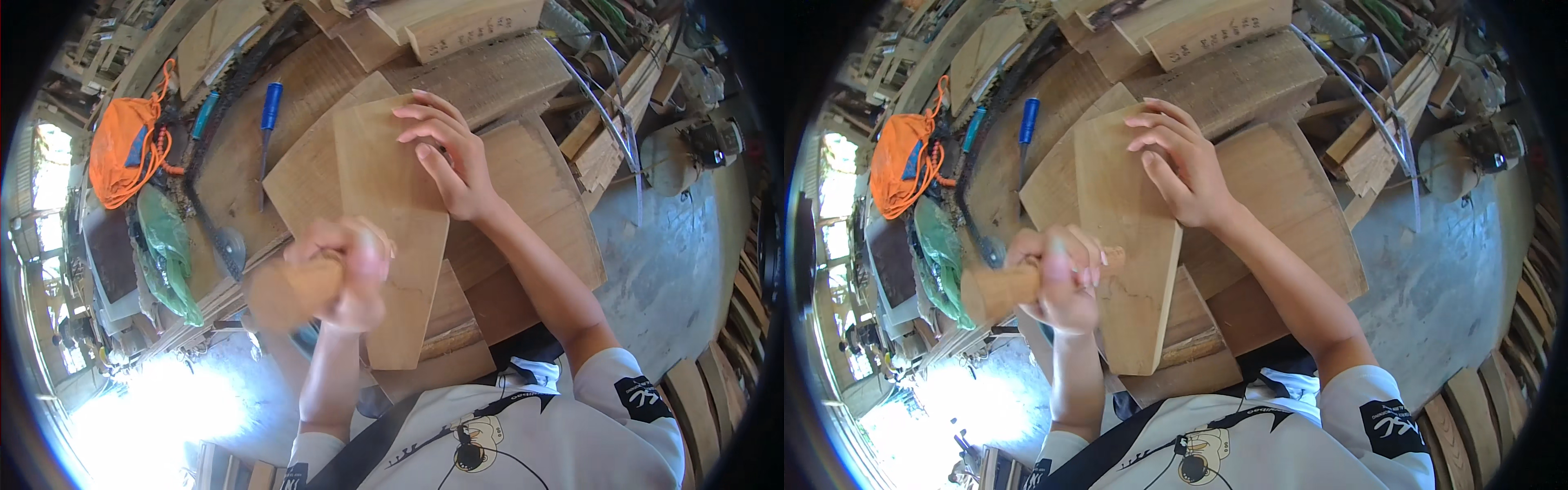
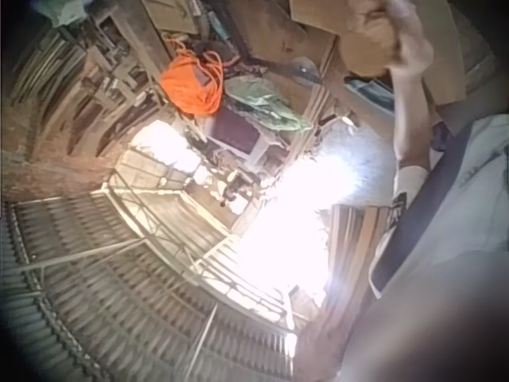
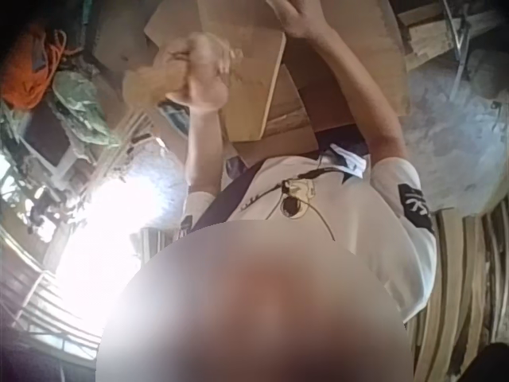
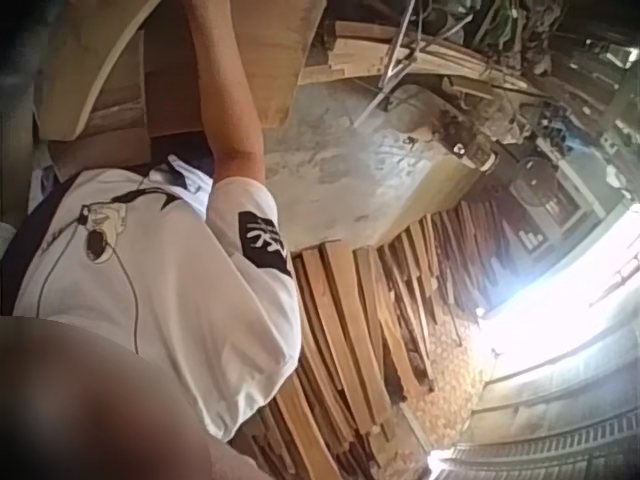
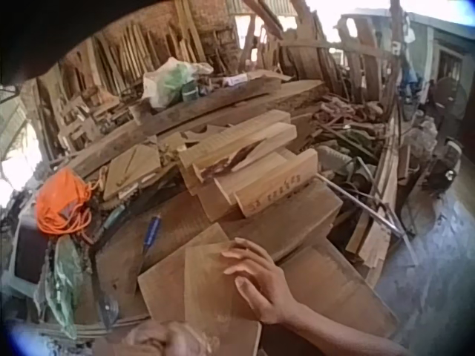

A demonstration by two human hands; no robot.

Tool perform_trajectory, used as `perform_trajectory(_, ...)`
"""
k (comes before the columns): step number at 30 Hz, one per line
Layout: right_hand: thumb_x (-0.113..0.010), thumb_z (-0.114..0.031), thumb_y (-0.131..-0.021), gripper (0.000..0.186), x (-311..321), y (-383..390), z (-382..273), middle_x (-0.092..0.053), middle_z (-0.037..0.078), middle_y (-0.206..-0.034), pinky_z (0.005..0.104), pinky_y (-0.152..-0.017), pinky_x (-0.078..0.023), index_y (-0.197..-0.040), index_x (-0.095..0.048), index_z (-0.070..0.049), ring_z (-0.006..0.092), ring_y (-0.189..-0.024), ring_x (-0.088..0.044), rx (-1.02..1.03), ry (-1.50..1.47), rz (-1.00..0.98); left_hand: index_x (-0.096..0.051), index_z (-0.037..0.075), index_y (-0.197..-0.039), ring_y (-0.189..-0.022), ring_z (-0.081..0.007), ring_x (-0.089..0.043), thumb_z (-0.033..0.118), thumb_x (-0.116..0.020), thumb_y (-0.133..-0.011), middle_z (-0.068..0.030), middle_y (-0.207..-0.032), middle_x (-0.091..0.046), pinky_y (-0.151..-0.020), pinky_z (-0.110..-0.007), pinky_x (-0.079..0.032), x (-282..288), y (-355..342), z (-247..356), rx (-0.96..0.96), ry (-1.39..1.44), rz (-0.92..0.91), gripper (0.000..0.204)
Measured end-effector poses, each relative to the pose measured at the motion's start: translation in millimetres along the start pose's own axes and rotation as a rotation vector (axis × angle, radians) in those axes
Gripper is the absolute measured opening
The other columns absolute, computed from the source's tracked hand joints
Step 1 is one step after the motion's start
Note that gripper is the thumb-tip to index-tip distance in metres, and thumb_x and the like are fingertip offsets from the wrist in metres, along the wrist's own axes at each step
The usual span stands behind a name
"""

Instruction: The recorder uses a chisel and mallet to shape wood, measures with an L-square, and cleans the wood with a cloth.

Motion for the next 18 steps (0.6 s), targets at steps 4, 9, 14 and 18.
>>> perform_trajectory(4,-0.058,-0.008,-0.095,0.017,0,-1,1,-0.067,0.015,-0.138,0.0483,-0.118,-0.040,-0.106,-0.069,-0.003,0.0404,-0.147,-0.047,-0.030,-0.020,-0.008,-0.052,0.003,-0.094,-0.055,-0.0146,-0.051,0.009,-0.057,-0.103,-0.0056,-0.065,-0.053,-0.052,-0.033,-0.046,24,3,-12,0.011,-0.076,0.100,0.012)
perform_trajectory(9,-0.059,-0.008,-0.094,0.018,0,-1,1,-0.068,0.016,-0.137,0.0485,-0.119,-0.038,-0.105,-0.071,-0.001,0.0405,-0.147,-0.047,-0.028,0.007,-0.008,-0.056,0.002,-0.101,-0.064,-0.0164,-0.056,0.018,-0.066,-0.103,-0.0056,-0.072,-0.056,-0.062,-0.032,-0.049,107,12,-11,0.084,-0.314,0.598,0.018)
perform_trajectory(14,-0.058,-0.008,-0.094,0.018,0,-1,2,-0.069,0.017,-0.135,0.0488,-0.120,-0.037,-0.104,-0.071,0.000,0.0406,-0.147,-0.048,-0.023,-0.004,0.001,-0.042,0.002,-0.157,-0.105,-0.0212,-0.065,0.022,-0.068,-0.102,-0.0139,-0.123,-0.061,-0.085,-0.035,-0.057,153,2,-55,0.598,-0.794,0.442,0.064)
perform_trajectory(18,-0.058,-0.008,-0.095,0.018,0,-1,1,-0.070,0.017,-0.135,0.0487,-0.121,-0.037,-0.104,-0.071,0.000,0.0404,-0.147,-0.048,-0.024,0.000,0.003,-0.043,0.003,-0.158,-0.136,-0.0345,-0.058,0.022,-0.067,-0.101,-0.0212,-0.148,-0.056,-0.110,-0.046,-0.050,142,0,-59,0.371,-0.978,0.229,0.065)
Point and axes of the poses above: each hand's wrist, its own y-axis away from the middle knuckle, its own x-axis out of the back of the hand, z = x × y, the point moved 8 cm from there along -y, towards the middle knuckle
